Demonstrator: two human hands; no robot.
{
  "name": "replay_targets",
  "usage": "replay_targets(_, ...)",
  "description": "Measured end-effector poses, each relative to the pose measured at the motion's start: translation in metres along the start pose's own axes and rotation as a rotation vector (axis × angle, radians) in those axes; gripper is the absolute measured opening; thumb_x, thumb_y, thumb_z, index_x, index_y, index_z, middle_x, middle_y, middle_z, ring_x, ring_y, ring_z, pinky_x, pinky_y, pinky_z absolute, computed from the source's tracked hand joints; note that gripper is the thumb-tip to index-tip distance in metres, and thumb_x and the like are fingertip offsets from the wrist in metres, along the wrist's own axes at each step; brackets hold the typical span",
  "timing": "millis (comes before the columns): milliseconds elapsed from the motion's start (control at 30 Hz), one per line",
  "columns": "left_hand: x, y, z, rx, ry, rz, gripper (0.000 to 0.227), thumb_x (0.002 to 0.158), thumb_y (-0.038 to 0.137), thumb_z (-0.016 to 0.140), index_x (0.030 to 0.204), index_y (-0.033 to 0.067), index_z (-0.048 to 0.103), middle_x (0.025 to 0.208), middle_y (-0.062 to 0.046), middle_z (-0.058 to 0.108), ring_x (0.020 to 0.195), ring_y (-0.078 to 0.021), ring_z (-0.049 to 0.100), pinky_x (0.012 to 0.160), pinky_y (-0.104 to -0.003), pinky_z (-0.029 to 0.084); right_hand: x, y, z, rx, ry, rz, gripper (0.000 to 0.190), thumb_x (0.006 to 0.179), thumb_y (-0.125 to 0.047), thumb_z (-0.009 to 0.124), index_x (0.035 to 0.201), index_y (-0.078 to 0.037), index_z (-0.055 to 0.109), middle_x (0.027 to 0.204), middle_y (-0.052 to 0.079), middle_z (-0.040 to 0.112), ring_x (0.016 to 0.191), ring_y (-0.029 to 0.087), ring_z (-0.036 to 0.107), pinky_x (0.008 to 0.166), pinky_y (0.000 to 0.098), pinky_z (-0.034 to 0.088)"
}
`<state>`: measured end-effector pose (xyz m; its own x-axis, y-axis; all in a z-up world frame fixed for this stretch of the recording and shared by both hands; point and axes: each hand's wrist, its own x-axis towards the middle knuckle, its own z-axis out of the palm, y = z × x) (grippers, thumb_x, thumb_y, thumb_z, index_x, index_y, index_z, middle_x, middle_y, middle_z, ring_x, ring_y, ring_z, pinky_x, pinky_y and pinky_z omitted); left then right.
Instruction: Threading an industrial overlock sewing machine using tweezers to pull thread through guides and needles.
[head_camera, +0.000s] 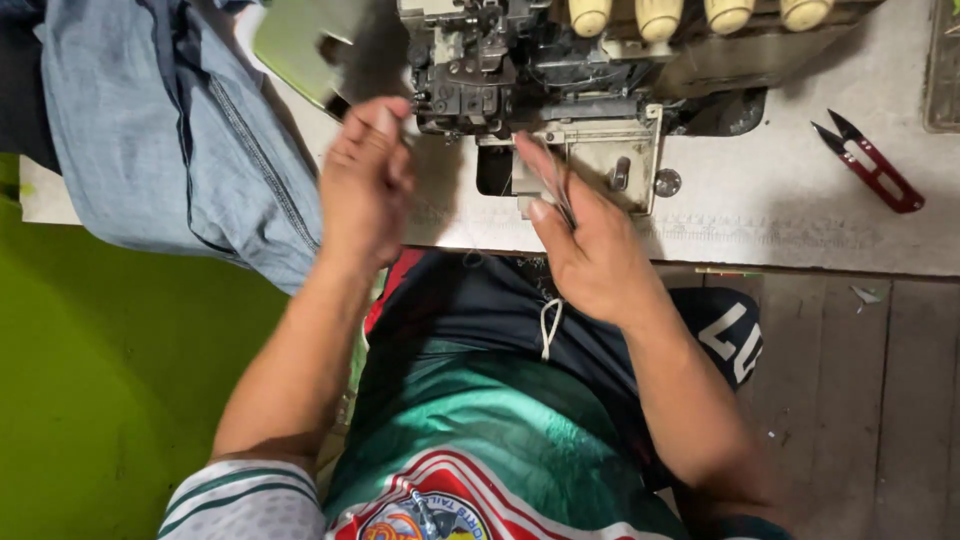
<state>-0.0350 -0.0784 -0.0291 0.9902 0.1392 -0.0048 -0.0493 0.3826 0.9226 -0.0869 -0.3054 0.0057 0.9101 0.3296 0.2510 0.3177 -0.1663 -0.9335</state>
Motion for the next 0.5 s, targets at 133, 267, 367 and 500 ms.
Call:
replay_targets(133, 0.007, 0.007, -0.017, -0.003, -0.01, -0.077, 0.015, 0.103, 0.024, 0.059, 0.106, 0.011, 0.064, 0.06, 0.003, 0.04, 0.048, -0.0056, 0.03, 0.039, -0.02, 0.021, -0.019, 0.015, 0.004, -0.014, 0.047, 0.009, 0.041, 0.107, -0.021, 0.041, 0.144, -0.004, 0.046, 0.136, 0.011, 0.061, 0.131, 0.025, 0.057, 0.113, 0.038, 0.044)
replay_targets(267, -0.014, -0.03, -0.01, -0.054, -0.262, -0.035, 0.031, 0.102, 0.024, 0.061, 0.117, -0.0022, 0.06, 0.05, -0.003, 0.042, 0.039, -0.0092, 0.042, 0.038, -0.02, 0.033, -0.034, 0.041, 0.019, 0.302, 0.161, 0.049, 0.043, 0.103, -0.02, 0.049, 0.137, 0.005, 0.054, 0.093, 0.014, 0.069, 0.046, 0.008, 0.048, 0.046, 0.0196, 0.047)
replay_targets(367, -0.027, -0.021, 0.023, -0.092, -0.56, -0.098, 0.035, 0.101, 0.021, 0.062, 0.124, -0.005, 0.057, 0.051, -0.007, 0.043, 0.04, -0.0116, 0.04, 0.038, -0.021, 0.032, -0.027, 0.046, 0.026, 0.48, 0.146, 0.022, 0.048, 0.103, -0.021, 0.051, 0.139, 0.009, 0.046, 0.094, 0.019, 0.063, 0.044, 0.007, 0.046, 0.044, 0.0181, 0.044)
replay_targets(500, -0.012, -0.018, 0.033, -0.104, -0.745, -0.081, 0.036, 0.104, 0.012, 0.059, 0.137, -0.0029, 0.053, 0.07, -0.007, 0.06, 0.05, -0.0073, 0.048, 0.048, -0.019, 0.04, -0.009, 0.045, 0.031, 0.487, 0.21, -0.035, 0.04, 0.101, -0.013, 0.058, 0.134, 0.008, 0.051, 0.097, 0.015, 0.064, 0.044, 0.005, 0.048, 0.044, 0.0205, 0.047)
